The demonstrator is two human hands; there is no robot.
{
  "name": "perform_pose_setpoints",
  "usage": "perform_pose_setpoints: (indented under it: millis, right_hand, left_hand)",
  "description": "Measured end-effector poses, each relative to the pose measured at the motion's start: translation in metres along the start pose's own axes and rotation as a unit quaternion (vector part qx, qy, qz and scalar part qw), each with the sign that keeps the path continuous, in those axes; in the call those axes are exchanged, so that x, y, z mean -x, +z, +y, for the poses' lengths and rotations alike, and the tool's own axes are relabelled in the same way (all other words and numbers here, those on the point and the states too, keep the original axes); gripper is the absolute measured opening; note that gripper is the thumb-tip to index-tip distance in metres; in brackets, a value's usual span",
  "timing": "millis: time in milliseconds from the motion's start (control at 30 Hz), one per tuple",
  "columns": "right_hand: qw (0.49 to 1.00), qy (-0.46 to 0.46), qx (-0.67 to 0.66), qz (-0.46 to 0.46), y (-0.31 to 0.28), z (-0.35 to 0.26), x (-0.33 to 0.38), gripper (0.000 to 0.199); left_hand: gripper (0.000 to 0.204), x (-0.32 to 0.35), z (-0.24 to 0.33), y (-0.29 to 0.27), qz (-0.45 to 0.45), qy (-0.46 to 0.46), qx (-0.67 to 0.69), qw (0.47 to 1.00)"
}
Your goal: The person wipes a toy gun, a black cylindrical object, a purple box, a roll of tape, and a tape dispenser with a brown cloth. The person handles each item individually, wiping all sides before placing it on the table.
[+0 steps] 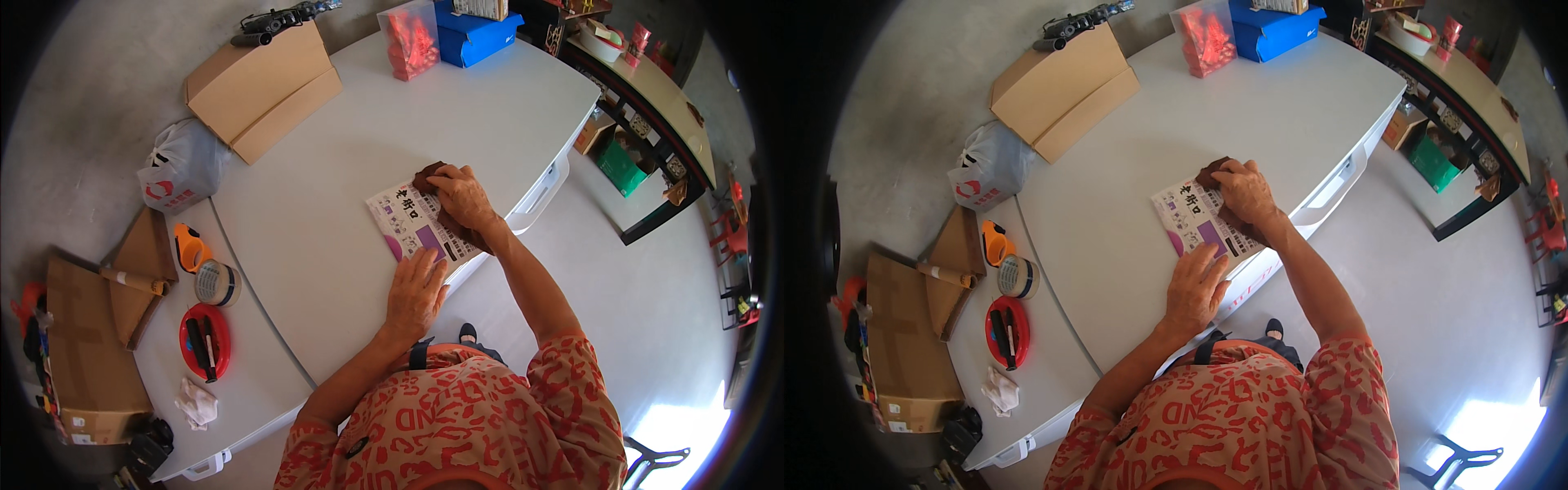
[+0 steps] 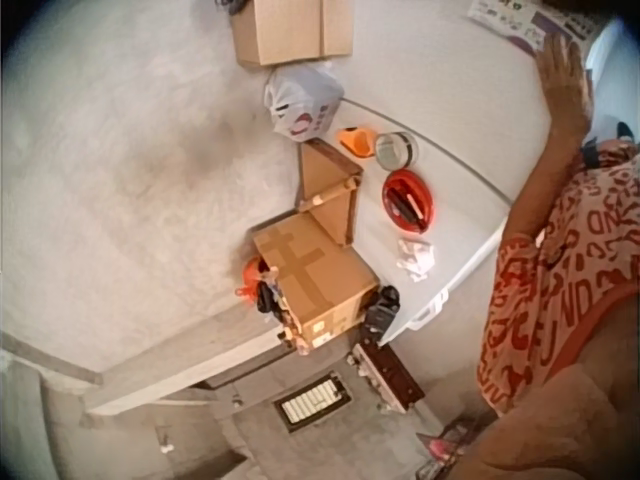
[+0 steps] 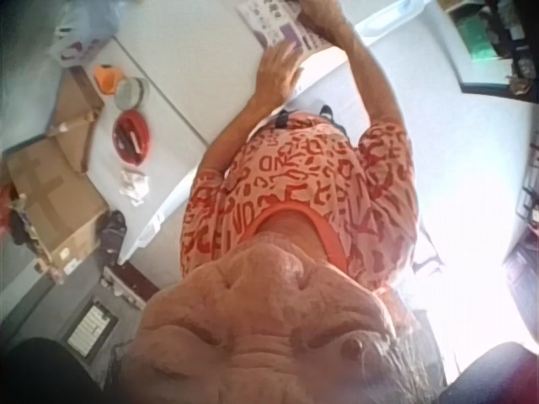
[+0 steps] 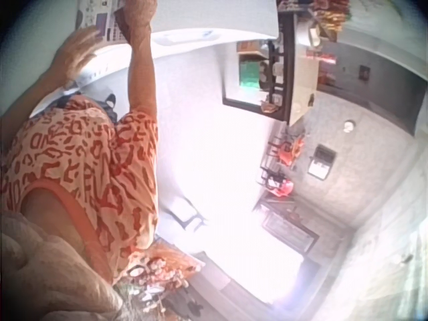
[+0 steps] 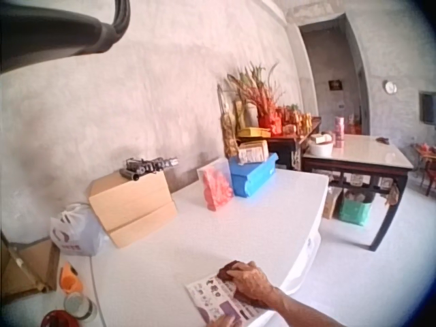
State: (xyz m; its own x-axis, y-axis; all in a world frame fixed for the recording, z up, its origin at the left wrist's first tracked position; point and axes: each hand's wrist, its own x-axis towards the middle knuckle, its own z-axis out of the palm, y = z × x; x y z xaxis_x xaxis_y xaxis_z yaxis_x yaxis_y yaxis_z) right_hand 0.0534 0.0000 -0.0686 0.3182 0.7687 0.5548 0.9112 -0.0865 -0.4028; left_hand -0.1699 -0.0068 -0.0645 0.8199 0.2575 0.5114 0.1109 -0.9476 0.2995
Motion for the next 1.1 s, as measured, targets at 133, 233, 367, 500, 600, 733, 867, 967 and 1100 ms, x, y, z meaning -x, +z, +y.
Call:
perform_pose_setpoints:
  millis: [133, 233, 367, 500, 600, 733, 867, 967, 1100]
  right_hand:
    - [0.993, 0.025, -0.042, 0.107, -0.022, -0.003, -0.006, 0.023]
    - [0.985, -0.163, -0.046, 0.04, -0.049, -0.04, 0.01, 0.025]
    - [0.971, -0.212, -0.012, -0.113, -0.038, -0.053, 0.044, 0.029]
    - [0.976, -0.189, 0.015, -0.11, -0.023, -0.046, 0.031, 0.03]
    - [0.985, -0.139, 0.058, -0.084, -0.008, -0.04, 0.017, 0.028]
    - [0.986, -0.073, 0.103, -0.108, 0.003, -0.032, -0.003, 0.03]
    - [0.995, -0.009, 0.098, -0.03, 0.012, -0.022, -0.013, 0.036]
    - [0.988, -0.041, 0.026, 0.149, 0.018, -0.012, -0.011, 0.035]
    - [0.973, -0.225, -0.025, 0.037, -0.034, -0.058, 0.009, 0.031]
  left_hand:
    - [0.036, 0.003, -0.004, 0.001, 0.001, 0.012, 0.008, 1.0]
    - [0.031, 0.004, -0.003, 0.003, 0.005, 0.018, -0.014, 1.0]
    - [0.029, 0.008, -0.007, 0.009, -0.05, 0.017, 0.02, 0.998]
    - [0.03, 0.009, -0.006, 0.005, -0.037, 0.016, 0.016, 0.999]
    - [0.031, 0.009, -0.006, 0.006, -0.026, 0.01, 0.014, 1.0]
    - [0.031, 0.009, -0.006, 0.007, -0.025, 0.003, 0.013, 1.0]
    - [0.033, 0.01, -0.007, 0.008, -0.015, 0.005, 0.013, 1.0]
    - [0.033, 0.009, -0.008, 0.008, -0.006, 0.004, 0.023, 1.0]
    - [0.033, 0.004, -0.007, 0.002, -0.007, 0.012, 0.026, 1.0]
